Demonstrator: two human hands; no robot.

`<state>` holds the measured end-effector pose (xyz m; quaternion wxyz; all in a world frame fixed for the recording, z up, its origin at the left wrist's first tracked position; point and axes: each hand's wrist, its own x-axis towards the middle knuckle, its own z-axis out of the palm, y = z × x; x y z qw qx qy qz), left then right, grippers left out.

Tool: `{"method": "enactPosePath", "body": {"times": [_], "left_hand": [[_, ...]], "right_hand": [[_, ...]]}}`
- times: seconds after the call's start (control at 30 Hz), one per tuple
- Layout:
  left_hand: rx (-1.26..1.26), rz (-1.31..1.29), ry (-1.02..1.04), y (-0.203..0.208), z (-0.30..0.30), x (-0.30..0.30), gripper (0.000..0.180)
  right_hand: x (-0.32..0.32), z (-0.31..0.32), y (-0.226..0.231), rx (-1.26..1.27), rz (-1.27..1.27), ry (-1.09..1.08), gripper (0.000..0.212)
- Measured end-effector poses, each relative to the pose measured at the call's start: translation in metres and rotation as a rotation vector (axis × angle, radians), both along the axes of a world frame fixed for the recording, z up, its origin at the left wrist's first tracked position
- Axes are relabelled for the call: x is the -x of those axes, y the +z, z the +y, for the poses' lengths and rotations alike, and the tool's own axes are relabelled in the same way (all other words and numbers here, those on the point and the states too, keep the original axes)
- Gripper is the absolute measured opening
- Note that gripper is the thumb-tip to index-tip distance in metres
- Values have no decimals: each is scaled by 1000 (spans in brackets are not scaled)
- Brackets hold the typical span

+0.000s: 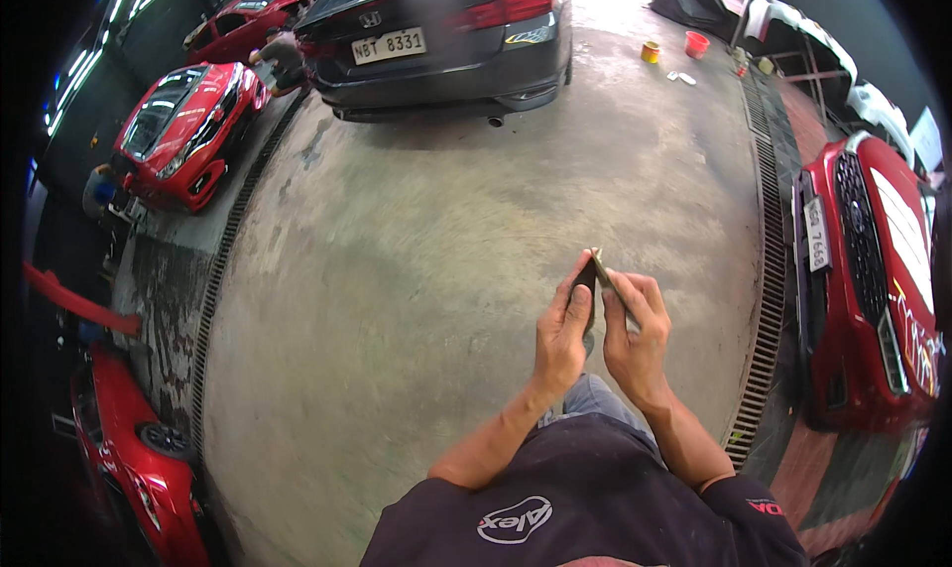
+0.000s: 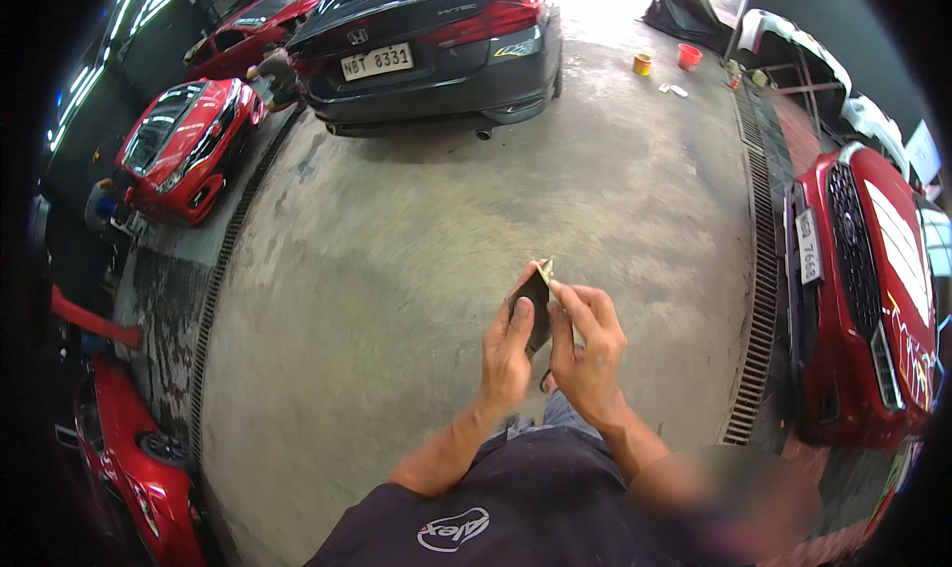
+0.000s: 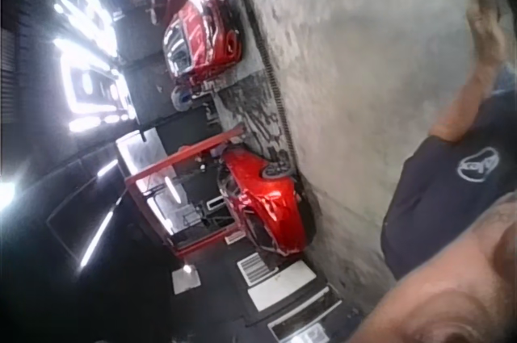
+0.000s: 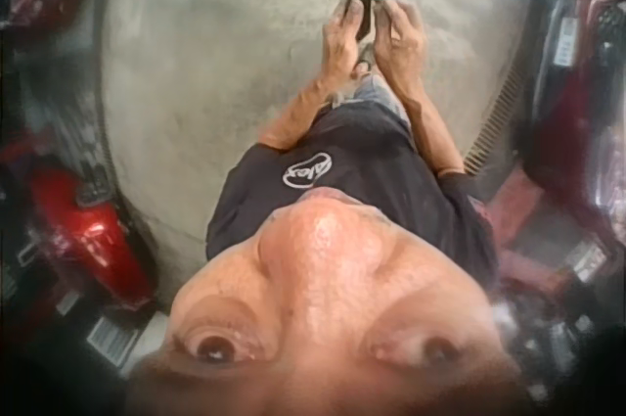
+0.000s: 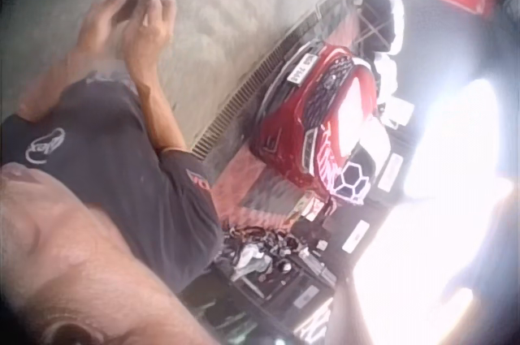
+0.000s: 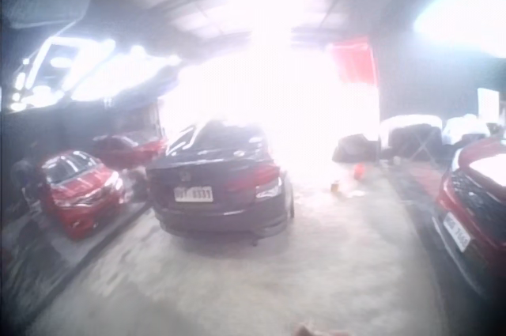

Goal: The person sands a yellow filler patch on the side panel of a black car using a sanding block. They work on the upper and lower edges of the patch, then walk away from the vehicle to inspect the sanding block.

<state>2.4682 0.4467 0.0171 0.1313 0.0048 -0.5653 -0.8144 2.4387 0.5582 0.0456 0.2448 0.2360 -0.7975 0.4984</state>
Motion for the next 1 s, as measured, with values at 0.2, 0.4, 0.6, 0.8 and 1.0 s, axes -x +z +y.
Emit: {"method": "enactPosePath", "body": {"times": [0.2, 0.4, 0.6, 0.8, 1.0], "left_hand": [[465, -26, -245, -27, -6, -59, 35], [-510, -416, -310, -55, 44, -70, 29], [-675, -400, -448, -48, 145, -48, 29], [-494, -276, -428, -18, 159, -42, 28], [-774, -349, -90, -52, 202, 3, 22]], "right_hand": [[16, 72, -19, 516, -592, -5, 22], [30, 140, -36, 821, -885, 96, 42], [8, 196, -63, 471, -829, 173, 39], [-10, 294, -71, 135, -837, -54, 35], [5, 273, -48, 1115, -478, -85, 22]]}}
